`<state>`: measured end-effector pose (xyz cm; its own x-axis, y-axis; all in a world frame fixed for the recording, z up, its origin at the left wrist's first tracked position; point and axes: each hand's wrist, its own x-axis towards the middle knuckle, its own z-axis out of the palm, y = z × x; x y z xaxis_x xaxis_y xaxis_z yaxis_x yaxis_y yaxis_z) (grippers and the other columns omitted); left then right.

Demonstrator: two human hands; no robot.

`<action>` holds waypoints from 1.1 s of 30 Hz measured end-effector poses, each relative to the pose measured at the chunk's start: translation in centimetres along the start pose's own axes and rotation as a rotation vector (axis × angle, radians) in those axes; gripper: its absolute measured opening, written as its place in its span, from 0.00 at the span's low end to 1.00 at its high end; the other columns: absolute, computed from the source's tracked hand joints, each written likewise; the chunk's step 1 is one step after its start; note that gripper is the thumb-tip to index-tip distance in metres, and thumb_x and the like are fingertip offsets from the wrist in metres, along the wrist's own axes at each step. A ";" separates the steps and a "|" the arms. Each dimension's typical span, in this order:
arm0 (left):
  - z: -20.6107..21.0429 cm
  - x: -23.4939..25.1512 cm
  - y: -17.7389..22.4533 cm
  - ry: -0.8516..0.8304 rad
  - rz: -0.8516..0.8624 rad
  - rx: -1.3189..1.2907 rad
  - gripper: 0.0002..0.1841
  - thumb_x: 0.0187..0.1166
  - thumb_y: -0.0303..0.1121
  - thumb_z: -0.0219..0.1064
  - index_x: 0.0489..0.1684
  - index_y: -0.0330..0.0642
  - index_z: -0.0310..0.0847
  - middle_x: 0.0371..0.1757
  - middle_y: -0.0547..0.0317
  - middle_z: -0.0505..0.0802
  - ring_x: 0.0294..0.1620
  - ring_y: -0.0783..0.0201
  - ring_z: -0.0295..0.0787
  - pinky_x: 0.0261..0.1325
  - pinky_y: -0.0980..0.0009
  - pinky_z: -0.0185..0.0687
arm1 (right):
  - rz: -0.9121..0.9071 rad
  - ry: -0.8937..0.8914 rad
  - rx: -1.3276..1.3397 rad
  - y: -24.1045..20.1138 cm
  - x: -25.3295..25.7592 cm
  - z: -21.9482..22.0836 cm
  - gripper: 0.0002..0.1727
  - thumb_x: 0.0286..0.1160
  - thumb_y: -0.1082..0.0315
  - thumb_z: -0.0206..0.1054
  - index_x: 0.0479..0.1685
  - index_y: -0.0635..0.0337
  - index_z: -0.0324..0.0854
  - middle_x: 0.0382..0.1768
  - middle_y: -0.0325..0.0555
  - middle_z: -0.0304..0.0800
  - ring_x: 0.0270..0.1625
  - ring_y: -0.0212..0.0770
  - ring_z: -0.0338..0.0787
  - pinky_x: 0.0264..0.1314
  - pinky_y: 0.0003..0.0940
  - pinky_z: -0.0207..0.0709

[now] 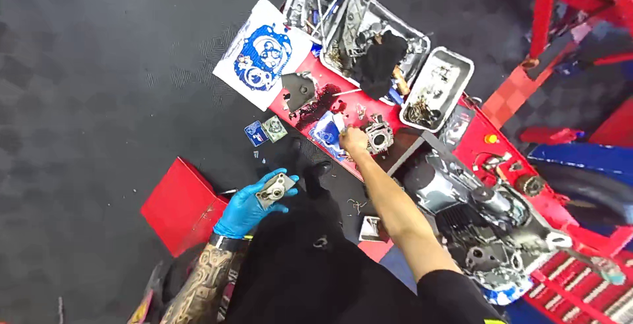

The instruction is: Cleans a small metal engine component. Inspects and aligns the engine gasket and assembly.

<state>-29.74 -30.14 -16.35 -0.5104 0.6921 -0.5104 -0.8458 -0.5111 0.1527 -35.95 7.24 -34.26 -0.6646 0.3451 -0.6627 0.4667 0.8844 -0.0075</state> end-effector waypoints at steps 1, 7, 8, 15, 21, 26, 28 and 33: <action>-0.8 -0.2 0.0 0.021 0.000 0.017 0.29 0.88 0.34 0.39 0.90 0.45 0.61 0.83 0.39 0.76 0.70 0.43 0.85 0.54 0.54 0.90 | -0.036 0.021 -0.027 -0.6 0.3 -0.5 0.29 0.75 0.48 0.66 0.64 0.64 0.83 0.56 0.69 0.90 0.58 0.71 0.90 0.55 0.74 0.79; -5.3 -0.4 0.2 0.119 0.141 0.227 0.34 0.84 0.28 0.47 0.95 0.46 0.50 0.89 0.44 0.69 0.72 0.47 0.82 0.56 0.57 0.89 | -0.351 0.168 0.057 -9.5 3.6 -5.0 0.19 0.79 0.53 0.66 0.58 0.57 0.87 0.51 0.61 0.92 0.54 0.65 0.92 0.51 0.71 0.82; -5.8 -0.4 0.2 0.146 0.187 0.237 0.35 0.82 0.27 0.50 0.95 0.45 0.51 0.88 0.44 0.69 0.71 0.47 0.83 0.56 0.56 0.89 | -0.393 0.167 0.086 -12.0 4.4 -5.6 0.19 0.79 0.54 0.65 0.58 0.57 0.88 0.52 0.59 0.93 0.55 0.64 0.92 0.54 0.71 0.83; -8.9 -0.6 -0.7 0.263 0.464 0.089 0.32 0.77 0.26 0.59 0.86 0.42 0.60 0.85 0.40 0.72 0.65 0.46 0.86 0.51 0.58 0.90 | -0.464 0.115 0.239 -27.0 11.1 -4.0 0.19 0.71 0.57 0.74 0.56 0.57 0.89 0.48 0.52 0.95 0.54 0.56 0.93 0.58 0.63 0.84; -10.7 -1.6 -2.9 0.319 0.545 -0.121 0.31 0.79 0.28 0.55 0.87 0.41 0.60 0.85 0.36 0.71 0.64 0.44 0.86 0.51 0.57 0.90 | -0.332 0.147 0.118 -31.8 12.5 -2.0 0.29 0.60 0.60 0.78 0.64 0.61 0.82 0.56 0.59 0.91 0.60 0.60 0.91 0.57 0.64 0.85; -10.7 -1.5 -2.6 0.329 0.608 -0.330 0.27 0.83 0.31 0.48 0.84 0.40 0.63 0.83 0.34 0.74 0.68 0.39 0.85 0.53 0.52 0.90 | -0.248 0.190 0.190 -32.5 13.4 -1.5 0.34 0.49 0.64 0.81 0.64 0.61 0.80 0.54 0.61 0.91 0.58 0.62 0.92 0.55 0.66 0.85; -10.6 -1.0 -2.2 0.311 0.632 -0.367 0.28 0.83 0.33 0.47 0.85 0.39 0.62 0.83 0.33 0.74 0.69 0.37 0.84 0.53 0.50 0.90 | -0.231 0.229 0.200 -32.6 13.1 -1.7 0.34 0.49 0.65 0.80 0.64 0.62 0.80 0.55 0.62 0.91 0.58 0.62 0.92 0.56 0.66 0.84; -10.4 -0.8 -0.9 0.267 0.664 -0.471 0.26 0.84 0.31 0.43 0.82 0.38 0.63 0.81 0.32 0.76 0.66 0.39 0.86 0.53 0.51 0.89 | -0.204 0.330 0.222 -33.1 12.9 -1.2 0.41 0.48 0.65 0.78 0.73 0.63 0.74 0.60 0.61 0.90 0.62 0.59 0.91 0.61 0.62 0.84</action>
<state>-26.98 -35.51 -24.91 -0.7733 0.0614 -0.6311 -0.2019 -0.9673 0.1533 -60.66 -17.16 -41.70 -0.8899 0.2837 -0.3571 0.3965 0.8683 -0.2980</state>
